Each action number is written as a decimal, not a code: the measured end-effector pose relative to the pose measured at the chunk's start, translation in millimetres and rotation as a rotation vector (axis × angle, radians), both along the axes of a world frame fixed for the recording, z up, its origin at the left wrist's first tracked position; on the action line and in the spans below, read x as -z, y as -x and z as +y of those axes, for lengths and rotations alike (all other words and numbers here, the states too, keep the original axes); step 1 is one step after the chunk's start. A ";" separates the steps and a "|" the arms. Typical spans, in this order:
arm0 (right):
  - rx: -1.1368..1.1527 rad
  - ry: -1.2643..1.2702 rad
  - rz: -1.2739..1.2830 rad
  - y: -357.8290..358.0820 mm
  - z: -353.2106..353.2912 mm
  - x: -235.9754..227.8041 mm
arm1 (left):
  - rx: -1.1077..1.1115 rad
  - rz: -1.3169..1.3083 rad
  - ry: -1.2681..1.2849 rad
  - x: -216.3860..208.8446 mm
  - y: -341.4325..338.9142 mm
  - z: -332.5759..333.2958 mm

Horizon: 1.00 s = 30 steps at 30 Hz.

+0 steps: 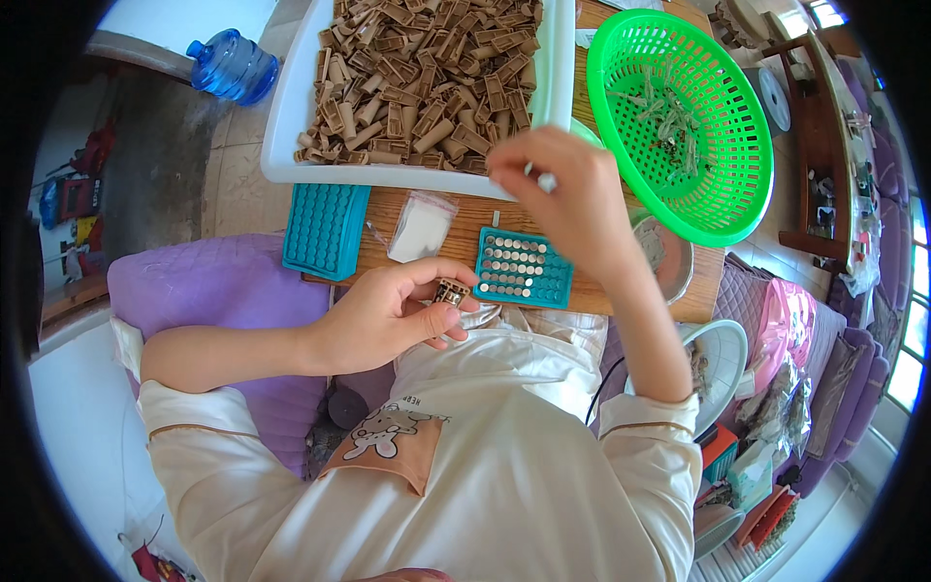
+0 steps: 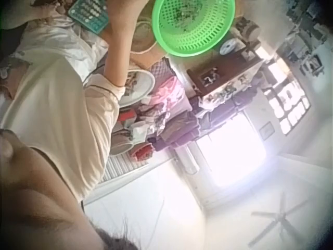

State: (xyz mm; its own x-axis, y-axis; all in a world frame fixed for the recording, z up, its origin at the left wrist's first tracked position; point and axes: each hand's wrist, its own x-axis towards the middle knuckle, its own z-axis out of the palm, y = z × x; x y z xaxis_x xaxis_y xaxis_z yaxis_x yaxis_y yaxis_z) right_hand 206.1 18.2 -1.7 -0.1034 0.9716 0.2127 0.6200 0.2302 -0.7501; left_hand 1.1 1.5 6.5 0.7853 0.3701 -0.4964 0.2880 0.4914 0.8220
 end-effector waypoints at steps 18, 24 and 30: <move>0.048 -0.196 0.236 38.1 -96.5 11.0 | -0.031 -0.013 0.042 -3.2 -0.9 -8.4; 0.054 -0.199 0.201 40.1 -99.8 17.5 | -0.004 0.044 0.035 -5.5 -0.8 -8.3; 0.025 -0.074 0.223 38.5 -102.3 17.5 | 0.123 0.159 -0.133 -5.8 -1.5 -8.4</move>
